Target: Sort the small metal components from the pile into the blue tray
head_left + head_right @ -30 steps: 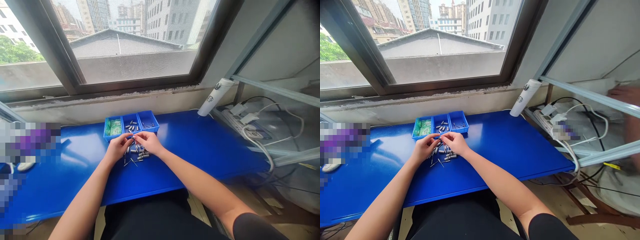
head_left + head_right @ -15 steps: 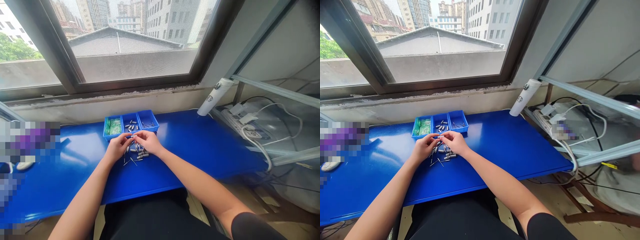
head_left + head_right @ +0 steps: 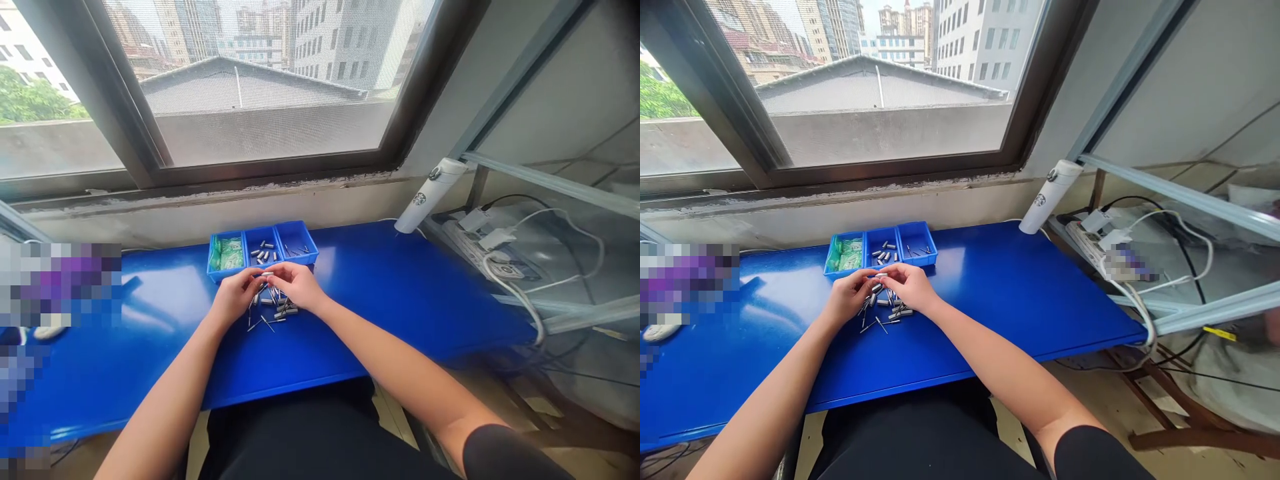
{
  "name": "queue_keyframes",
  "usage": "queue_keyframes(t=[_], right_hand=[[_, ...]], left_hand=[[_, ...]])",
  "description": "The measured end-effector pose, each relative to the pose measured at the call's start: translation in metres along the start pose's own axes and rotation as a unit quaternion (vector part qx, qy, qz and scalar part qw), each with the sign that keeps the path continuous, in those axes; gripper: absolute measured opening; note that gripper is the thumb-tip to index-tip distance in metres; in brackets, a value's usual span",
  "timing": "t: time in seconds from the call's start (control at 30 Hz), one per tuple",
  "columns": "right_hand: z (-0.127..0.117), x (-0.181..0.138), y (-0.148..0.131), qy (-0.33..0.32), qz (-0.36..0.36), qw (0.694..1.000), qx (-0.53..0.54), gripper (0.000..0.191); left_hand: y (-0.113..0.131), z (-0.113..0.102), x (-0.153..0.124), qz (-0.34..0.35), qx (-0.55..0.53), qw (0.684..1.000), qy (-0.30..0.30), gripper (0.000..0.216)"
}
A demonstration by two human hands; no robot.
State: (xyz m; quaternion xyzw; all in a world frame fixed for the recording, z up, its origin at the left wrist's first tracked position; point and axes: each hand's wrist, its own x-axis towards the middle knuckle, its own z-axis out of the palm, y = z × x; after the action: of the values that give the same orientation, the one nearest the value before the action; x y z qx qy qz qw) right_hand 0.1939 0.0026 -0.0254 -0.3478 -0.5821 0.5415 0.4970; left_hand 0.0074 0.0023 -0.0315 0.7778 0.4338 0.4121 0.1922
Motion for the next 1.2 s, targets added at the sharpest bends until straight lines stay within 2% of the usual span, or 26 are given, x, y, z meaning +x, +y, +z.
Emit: queue_keyframes(t=[0.27, 0.43, 0.73, 0.93, 1.2], right_hand=[[0.0012, 0.0011, 0.0043, 0.025, 0.010, 1.000, -0.007, 0.034], [0.0004, 0.0013, 0.0040, 0.018, 0.011, 1.000, -0.018, 0.035], [0.0011, -0.0002, 0.0035, 0.021, 0.008, 1.000, -0.018, 0.038], [-0.0013, 0.0018, 0.0011, 0.029, 0.005, 0.999, -0.021, 0.036], [-0.0024, 0.0014, 0.0016, 0.027, 0.002, 0.998, -0.050, 0.033]], left_hand=[[0.0020, -0.0009, 0.0004, 0.008, -0.016, 1.000, 0.016, 0.030], [0.0032, -0.0020, 0.0009, 0.024, 0.012, 1.000, 0.015, 0.023], [0.0027, -0.0025, 0.0009, 0.012, 0.035, 0.999, 0.006, 0.028], [0.0048, -0.0011, -0.0006, 0.012, -0.002, 0.999, 0.032, 0.028], [0.0022, -0.0005, -0.0006, 0.030, 0.004, 0.999, 0.026, 0.024]])
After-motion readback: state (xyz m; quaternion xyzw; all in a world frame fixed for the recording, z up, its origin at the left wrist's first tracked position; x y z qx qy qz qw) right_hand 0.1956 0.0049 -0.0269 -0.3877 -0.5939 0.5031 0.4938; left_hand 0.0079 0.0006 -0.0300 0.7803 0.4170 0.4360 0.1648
